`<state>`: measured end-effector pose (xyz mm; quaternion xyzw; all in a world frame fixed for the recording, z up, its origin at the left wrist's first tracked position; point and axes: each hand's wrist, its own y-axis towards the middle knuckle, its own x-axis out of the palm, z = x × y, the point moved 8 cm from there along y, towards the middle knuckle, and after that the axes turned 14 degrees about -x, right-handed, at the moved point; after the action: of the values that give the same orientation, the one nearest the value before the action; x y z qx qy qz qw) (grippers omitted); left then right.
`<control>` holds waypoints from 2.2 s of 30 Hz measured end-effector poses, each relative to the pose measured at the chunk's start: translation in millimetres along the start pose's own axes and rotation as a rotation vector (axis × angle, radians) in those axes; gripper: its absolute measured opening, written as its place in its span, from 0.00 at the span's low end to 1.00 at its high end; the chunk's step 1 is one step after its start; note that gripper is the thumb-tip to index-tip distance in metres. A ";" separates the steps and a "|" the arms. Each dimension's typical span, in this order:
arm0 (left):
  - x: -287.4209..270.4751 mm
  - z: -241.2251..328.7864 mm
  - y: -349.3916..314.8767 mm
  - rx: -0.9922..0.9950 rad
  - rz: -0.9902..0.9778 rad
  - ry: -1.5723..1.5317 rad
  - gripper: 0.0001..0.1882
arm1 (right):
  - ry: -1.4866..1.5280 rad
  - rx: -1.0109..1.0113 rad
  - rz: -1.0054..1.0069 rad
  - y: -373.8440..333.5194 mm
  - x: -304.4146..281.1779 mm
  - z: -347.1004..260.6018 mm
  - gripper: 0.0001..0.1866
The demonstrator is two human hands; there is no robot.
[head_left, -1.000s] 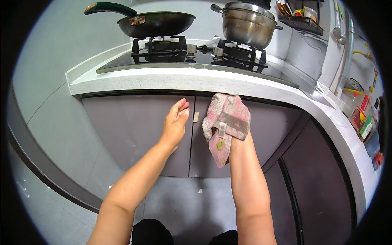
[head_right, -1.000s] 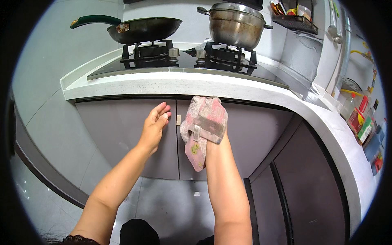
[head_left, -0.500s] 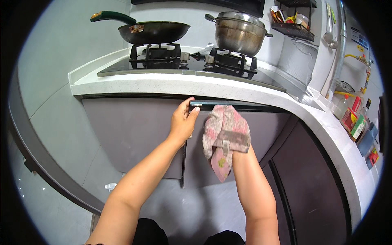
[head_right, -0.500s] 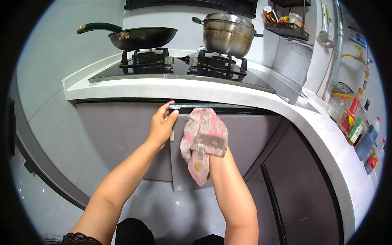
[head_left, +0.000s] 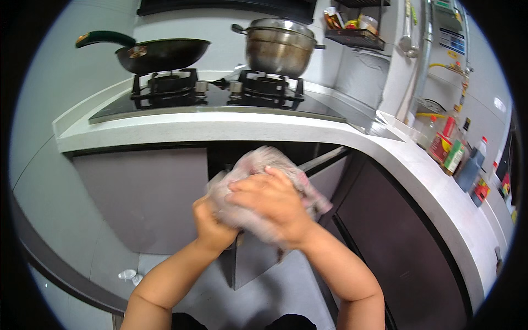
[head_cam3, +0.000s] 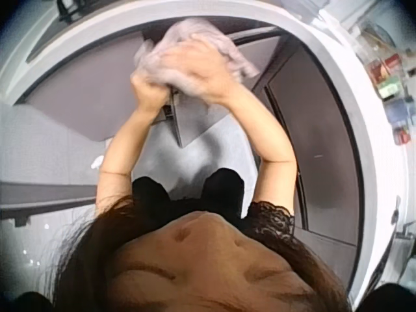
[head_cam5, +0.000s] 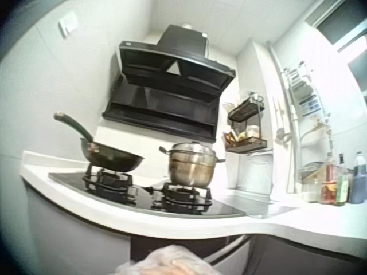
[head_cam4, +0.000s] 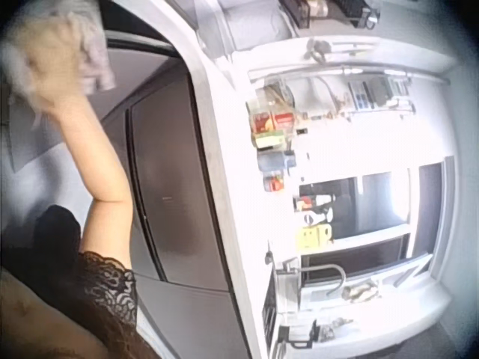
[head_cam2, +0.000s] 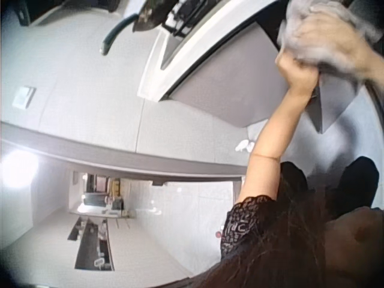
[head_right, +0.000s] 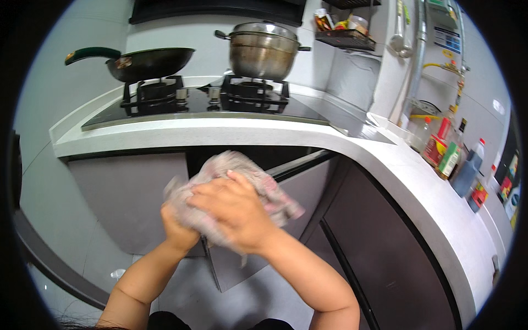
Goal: The person scrubs the kitchen countertop with a steel wool pad, then rinses the pad in the sink. They wipe the countertop and the front of the lower cabinets with a cloth, opening and closing cabinet doors to clean the handles and surfaces.
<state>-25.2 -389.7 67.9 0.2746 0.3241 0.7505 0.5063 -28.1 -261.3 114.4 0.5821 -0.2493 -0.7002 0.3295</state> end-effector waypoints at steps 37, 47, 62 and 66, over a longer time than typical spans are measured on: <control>41.6 41.9 -21.9 0.078 -0.219 0.322 0.06 | -0.495 1.239 0.537 -299.4 -147.0 269.7 0.28; 43.4 44.8 -24.5 0.092 -0.233 0.188 0.07 | 0.056 1.179 0.841 -270.3 -121.6 237.7 0.29; 18.2 26.6 -13.2 -0.005 -0.131 0.093 0.09 | -0.121 1.008 0.737 -213.7 -111.1 153.3 0.28; 37.6 36.7 -22.3 0.030 -0.159 0.086 0.13 | -0.227 0.973 0.780 -238.7 -177.9 175.6 0.28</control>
<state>2.3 -340.6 77.4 0.2233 0.3776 0.7139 0.5458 -222.2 23.6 90.0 0.4536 -0.7663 -0.3926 0.2298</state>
